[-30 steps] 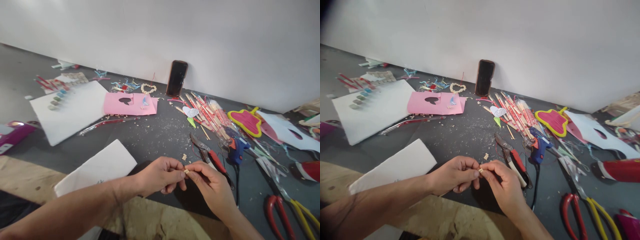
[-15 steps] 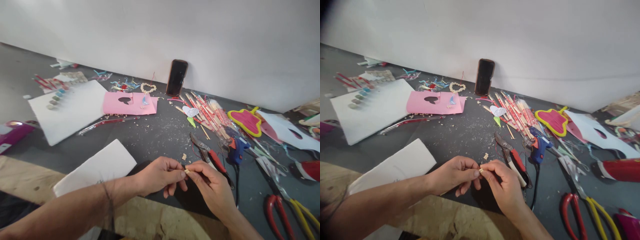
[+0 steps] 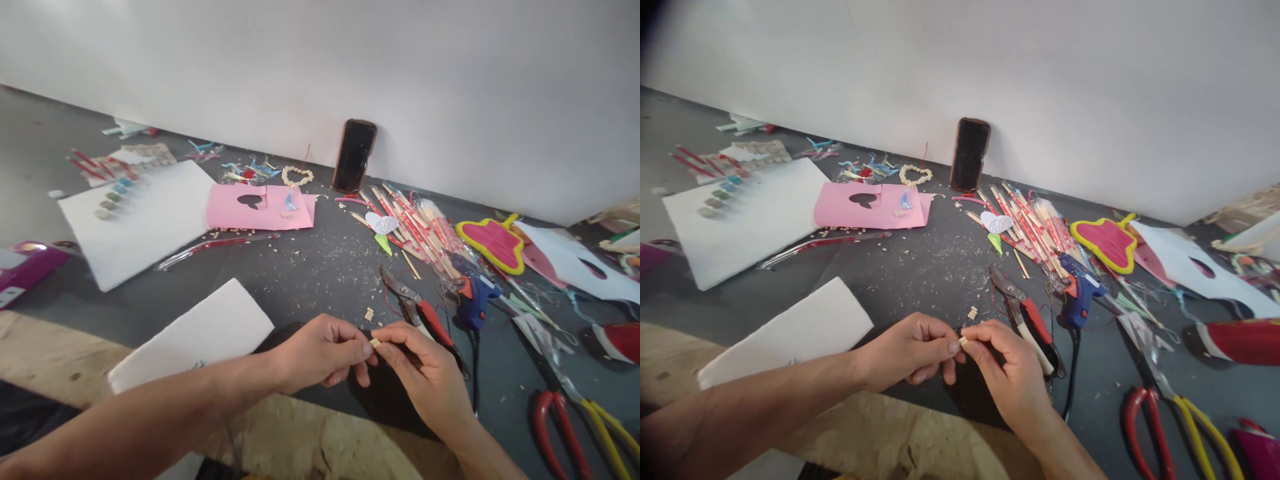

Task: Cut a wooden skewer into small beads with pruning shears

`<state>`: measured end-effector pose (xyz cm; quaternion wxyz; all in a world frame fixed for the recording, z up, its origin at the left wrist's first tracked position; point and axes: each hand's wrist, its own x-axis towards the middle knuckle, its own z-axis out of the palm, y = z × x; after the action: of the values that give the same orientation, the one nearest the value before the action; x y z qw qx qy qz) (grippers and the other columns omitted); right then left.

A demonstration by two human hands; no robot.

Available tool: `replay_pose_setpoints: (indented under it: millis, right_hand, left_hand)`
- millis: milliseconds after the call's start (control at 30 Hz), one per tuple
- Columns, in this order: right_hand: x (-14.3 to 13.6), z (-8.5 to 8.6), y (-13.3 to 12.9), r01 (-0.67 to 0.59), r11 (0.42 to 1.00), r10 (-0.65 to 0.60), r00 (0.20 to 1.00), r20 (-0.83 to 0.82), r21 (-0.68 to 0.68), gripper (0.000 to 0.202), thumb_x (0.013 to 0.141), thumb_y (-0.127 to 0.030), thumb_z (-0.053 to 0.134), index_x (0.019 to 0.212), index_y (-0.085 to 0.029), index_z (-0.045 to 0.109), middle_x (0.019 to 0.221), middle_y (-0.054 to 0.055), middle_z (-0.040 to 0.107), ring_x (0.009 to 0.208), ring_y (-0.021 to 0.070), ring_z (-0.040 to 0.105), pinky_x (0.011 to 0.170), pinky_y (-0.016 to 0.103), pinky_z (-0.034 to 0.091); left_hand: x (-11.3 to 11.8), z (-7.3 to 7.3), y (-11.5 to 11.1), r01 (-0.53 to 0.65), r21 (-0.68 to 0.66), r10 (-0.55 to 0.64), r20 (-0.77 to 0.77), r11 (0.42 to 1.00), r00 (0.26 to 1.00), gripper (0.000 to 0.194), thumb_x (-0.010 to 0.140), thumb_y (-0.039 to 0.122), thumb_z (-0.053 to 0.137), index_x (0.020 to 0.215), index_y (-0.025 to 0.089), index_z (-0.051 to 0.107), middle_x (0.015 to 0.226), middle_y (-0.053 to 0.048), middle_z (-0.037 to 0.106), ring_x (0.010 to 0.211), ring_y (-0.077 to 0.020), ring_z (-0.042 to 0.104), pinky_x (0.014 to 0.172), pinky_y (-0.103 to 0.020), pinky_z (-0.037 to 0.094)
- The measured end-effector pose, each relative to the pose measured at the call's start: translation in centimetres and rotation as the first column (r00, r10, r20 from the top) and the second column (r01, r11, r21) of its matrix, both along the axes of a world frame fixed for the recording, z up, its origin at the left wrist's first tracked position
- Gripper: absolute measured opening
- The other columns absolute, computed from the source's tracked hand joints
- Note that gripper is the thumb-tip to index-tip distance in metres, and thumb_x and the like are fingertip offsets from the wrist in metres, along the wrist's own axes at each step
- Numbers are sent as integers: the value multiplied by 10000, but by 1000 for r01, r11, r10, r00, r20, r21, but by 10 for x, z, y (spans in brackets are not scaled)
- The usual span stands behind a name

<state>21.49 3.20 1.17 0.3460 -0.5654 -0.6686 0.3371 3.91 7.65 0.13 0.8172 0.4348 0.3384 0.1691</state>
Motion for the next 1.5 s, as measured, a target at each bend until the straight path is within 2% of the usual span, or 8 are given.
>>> replay_pose_setpoints:
  millis: [133,333,800,1033,1267,1500]
  right_hand:
    - [-1,1,1,35,999,-35,999,11,-26,96,818,-267,560,858,-238,642,815,16,675,742,157,632,662,250,514]
    - [-4,4,3,18,999,-18,1000,14,-34,100,826,-241,540,791,-233,633,736,-3,655,685,136,612,635,224,494]
    - [-6,6,2,73,997,-74,997,-14,-29,108,812,-274,553,790,-227,647,738,6,662,666,139,614,613,226,501]
    - [-3,2,3,72,997,-72,997,19,-7,101,810,-278,563,800,-240,656,772,11,675,707,150,628,638,237,509]
    - [-2,4,2,73,995,-70,996,48,-71,127,815,-309,561,763,-232,648,713,-5,661,663,141,612,615,226,492]
    - [-4,4,2,57,997,-56,998,35,-44,110,825,-285,547,778,-248,640,736,-11,664,668,132,611,616,220,494]
  left_hand:
    - [0,0,0,-5,-1,5,1,1000,1000,233,784,333,555,760,114,632,599,-15,635,340,-17,325,341,-170,229]
    - [0,2,0,5,15,-5,7,1000,1000,242,784,335,556,771,106,632,602,-16,627,344,-16,330,346,-172,239]
    - [0,2,-1,-20,11,20,29,1000,999,232,813,329,541,841,109,608,664,-47,654,352,-11,337,349,-159,236]
    - [1,0,0,-19,22,18,15,1000,1000,270,792,365,564,874,116,630,635,-27,645,348,-14,326,351,-171,233]
    - [0,0,0,-15,29,15,2,999,1000,267,793,366,563,866,119,633,605,-18,628,348,-16,330,348,-163,236]
    - [-1,-2,-1,-21,25,21,0,999,1000,273,791,380,561,862,124,622,616,-21,632,351,-17,340,349,-159,245]
